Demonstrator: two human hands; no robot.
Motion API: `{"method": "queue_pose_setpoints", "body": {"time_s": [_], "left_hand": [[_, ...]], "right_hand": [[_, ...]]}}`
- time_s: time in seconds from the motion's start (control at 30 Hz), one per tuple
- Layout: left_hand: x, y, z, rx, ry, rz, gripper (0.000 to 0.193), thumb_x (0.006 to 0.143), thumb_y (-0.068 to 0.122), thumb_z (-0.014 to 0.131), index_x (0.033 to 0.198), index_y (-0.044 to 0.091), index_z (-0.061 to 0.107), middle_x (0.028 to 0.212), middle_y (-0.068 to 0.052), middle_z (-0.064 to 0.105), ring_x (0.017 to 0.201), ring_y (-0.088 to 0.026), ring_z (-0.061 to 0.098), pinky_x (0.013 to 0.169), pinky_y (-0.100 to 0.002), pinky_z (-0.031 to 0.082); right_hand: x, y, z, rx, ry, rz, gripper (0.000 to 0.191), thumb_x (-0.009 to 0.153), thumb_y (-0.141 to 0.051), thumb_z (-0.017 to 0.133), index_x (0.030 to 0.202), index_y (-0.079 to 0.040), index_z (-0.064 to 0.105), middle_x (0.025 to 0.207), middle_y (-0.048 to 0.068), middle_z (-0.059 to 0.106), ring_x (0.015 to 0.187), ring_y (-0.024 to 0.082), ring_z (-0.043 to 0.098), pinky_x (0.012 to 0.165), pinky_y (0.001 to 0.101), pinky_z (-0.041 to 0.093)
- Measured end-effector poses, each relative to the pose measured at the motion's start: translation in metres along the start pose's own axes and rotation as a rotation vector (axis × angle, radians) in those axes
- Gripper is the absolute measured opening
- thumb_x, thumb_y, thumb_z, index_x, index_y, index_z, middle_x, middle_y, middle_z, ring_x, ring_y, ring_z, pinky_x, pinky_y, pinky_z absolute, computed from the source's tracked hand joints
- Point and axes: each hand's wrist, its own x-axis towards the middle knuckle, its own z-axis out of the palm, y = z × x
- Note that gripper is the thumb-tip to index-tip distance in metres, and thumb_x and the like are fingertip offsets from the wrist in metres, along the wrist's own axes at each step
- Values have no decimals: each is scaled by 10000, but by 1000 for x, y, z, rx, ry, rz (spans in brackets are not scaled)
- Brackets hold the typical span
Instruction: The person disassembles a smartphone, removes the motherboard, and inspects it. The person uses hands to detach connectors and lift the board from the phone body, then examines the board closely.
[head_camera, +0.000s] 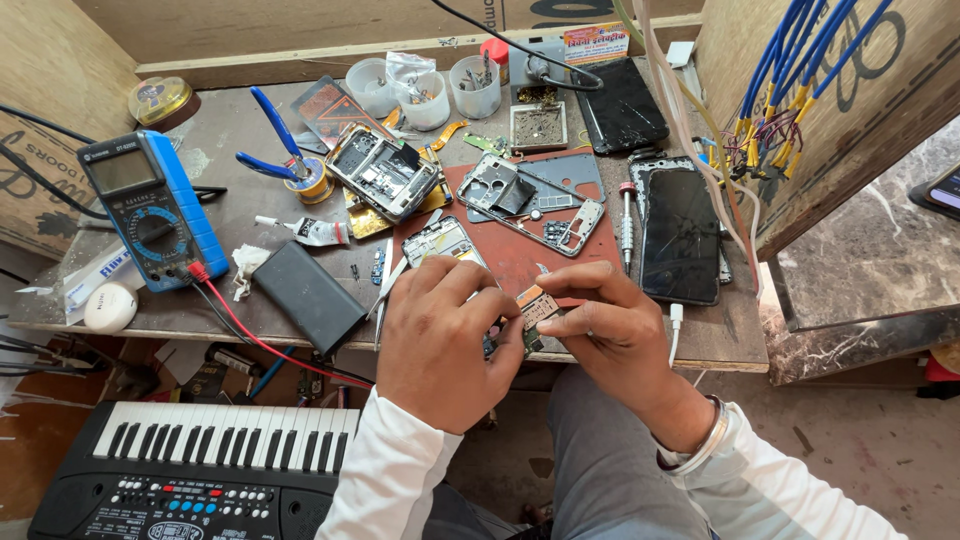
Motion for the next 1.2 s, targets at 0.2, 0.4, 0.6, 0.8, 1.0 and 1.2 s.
{"method": "queue_pose_setpoints", "body": {"time_s": [0.2, 0.4, 0.6, 0.8, 1.0, 1.2], "left_hand": [[2, -1, 8, 14, 15, 5, 105, 757, 127, 761, 756, 99, 659, 904, -20, 633, 967, -257, 606, 837, -443, 458], [-2, -4, 10, 7, 33, -17, 126, 726, 139, 762, 771, 96, 653, 916, -28, 625, 975, -269, 607, 830, -445, 453], [-7, -10, 6, -78, 72, -129, 119, 731, 120, 748, 786, 78, 651, 918, -72, 621, 955, -301, 608, 853, -437, 484], [-11, -13, 4, -123, 92, -169, 108, 767, 113, 744, 805, 71, 653, 924, -81, 630, 957, -306, 620, 855, -435, 490], [-12, -9, 2, -158, 81, -176, 127, 811, 129, 751, 907, 60, 704, 929, -81, 650, 941, -306, 615, 833, -435, 489], [-11, -1, 2, -115, 62, -142, 87, 780, 177, 803, 848, 132, 773, 905, -38, 657, 940, -276, 610, 835, -427, 471]], "right_hand": [[-1, 1, 0, -30, -4, 5, 187, 823, 60, 785, 918, -95, 741, 1224, 106, 676, 1088, 222, 728, 940, 324, 630], [-2, 1, 0, -8, 1, 8, 192, 830, 69, 775, 923, -96, 742, 1228, 110, 674, 1098, 225, 726, 959, 332, 638], [0, -1, -1, -15, 2, 2, 198, 827, 58, 791, 929, -103, 741, 1230, 108, 671, 1110, 228, 723, 940, 319, 643], [1, -3, -1, -20, 1, 12, 203, 823, 54, 799, 939, -105, 748, 1230, 107, 672, 1089, 223, 738, 903, 303, 640], [0, -2, -2, -9, -4, 20, 204, 827, 56, 795, 943, -105, 747, 1235, 109, 675, 1097, 222, 736, 904, 305, 637], [-2, 0, 0, 1, -6, 19, 202, 840, 54, 791, 955, -105, 742, 1248, 119, 665, 1107, 227, 730, 899, 305, 642]]}}
